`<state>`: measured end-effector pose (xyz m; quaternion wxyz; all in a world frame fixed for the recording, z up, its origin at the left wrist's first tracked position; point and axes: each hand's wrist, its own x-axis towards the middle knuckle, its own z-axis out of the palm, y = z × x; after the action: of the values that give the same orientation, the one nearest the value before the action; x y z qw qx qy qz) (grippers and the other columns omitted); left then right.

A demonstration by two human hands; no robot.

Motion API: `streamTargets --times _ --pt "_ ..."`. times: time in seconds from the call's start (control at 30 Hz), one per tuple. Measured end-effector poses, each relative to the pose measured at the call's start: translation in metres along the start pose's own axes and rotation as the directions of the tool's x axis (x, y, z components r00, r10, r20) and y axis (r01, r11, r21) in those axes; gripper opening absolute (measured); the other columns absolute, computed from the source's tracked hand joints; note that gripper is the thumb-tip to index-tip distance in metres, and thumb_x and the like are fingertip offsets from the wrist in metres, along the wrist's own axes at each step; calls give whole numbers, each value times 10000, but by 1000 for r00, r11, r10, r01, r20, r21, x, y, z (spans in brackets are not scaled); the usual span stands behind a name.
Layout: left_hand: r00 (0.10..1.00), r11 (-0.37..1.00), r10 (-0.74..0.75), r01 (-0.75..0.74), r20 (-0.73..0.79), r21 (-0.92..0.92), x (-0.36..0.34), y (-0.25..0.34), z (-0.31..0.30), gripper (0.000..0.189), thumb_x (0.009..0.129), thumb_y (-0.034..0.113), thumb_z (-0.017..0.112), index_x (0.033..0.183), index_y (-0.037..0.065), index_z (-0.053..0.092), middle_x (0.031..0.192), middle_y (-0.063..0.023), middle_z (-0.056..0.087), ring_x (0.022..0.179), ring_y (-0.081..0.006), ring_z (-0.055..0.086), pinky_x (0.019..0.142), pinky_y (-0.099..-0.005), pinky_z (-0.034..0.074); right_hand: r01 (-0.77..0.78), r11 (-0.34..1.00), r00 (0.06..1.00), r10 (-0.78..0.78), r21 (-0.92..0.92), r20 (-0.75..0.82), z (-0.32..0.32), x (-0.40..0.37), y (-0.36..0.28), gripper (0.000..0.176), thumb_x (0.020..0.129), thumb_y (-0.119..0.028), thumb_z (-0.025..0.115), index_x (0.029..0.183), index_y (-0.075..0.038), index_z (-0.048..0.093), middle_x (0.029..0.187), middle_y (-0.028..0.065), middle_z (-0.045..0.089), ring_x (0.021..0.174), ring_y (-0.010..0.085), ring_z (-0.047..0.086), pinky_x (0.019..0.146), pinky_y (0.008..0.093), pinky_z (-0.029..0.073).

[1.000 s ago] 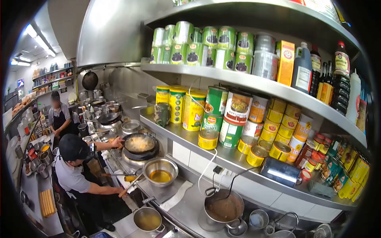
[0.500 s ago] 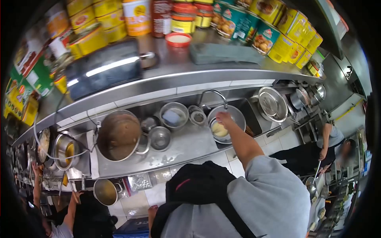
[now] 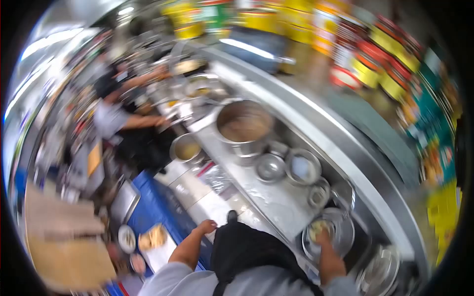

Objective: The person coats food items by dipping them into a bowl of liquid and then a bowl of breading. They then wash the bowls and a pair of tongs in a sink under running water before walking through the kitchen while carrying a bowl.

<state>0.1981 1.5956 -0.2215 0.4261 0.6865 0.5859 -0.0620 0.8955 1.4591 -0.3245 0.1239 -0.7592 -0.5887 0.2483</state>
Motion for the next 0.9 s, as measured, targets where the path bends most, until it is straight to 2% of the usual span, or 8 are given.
streamTargets --times 0.23,0.43,0.5,0.57,0.63,0.7,0.77,0.9 --pt "991 990 -137 137 -6 25 -107 49 43 318 873 297 524 1044 95 699 1079 -186 682 1005 -390 638 875 -453 505 -123 963 898 210 -238 386 -63 -11 -108 571 766 -145 631 1321 -39 555 1243 245 598 1171 398 567 1014 438 445" --pt "976 979 -201 197 -81 -59 -138 63 60 269 886 287 571 994 79 702 985 -167 703 968 -355 657 850 -428 514 -251 968 939 251 31 -237 -86 14 -93 314 992 -261 477 1126 -16 620 988 248 664 916 395 641 772 480 496" --pt "969 981 -177 160 -174 -108 -127 93 56 266 876 260 565 1010 78 704 988 -185 699 955 -357 663 824 -432 523 -404 656 864 503 637 30 -127 10 -137 366 1014 -356 470 1051 -20 609 754 191 626 629 341 621 538 446 485" --pt "942 997 1 -29 -334 -77 -103 141 52 258 892 265 572 1001 72 703 986 -175 701 934 -351 670 810 -433 529 -237 604 858 497 761 -127 -61 45 -53 354 1011 -395 489 932 -58 566 590 101 503 393 235 479 350 372 363" --pt "929 965 119 -192 -351 -181 -76 205 48 244 903 257 577 1004 70 698 987 -172 699 913 -355 671 810 -439 530 -443 -15 740 559 896 375 -92 42 -66 321 985 -374 542 830 -94 515 513 50 395 349 175 398 334 335 318" --pt "849 872 379 -461 -369 -164 -41 270 57 217 891 196 570 1030 70 680 952 -168 693 899 -350 668 799 -430 532 -383 -52 711 621 922 330 -118 28 -99 274 941 -330 613 822 -116 492 513 7 338 389 149 383 371 305 331" --pt "776 777 560 -614 -291 -141 -21 346 72 197 888 162 564 1028 66 664 939 -170 687 891 -351 665 786 -437 528 -198 -391 766 510 899 391 -117 33 -98 232 908 -291 646 856 -125 492 535 -18 311 418 142 359 402 307 346" --pt "769 755 618 -639 -166 -148 4 475 120 262 914 274 559 1062 82 659 1001 -187 688 918 -396 658 811 -488 514 -45 -349 893 406 936 194 -106 39 -90 135 925 -208 607 893 -130 500 653 -16 375 540 125 411 528 313 407"
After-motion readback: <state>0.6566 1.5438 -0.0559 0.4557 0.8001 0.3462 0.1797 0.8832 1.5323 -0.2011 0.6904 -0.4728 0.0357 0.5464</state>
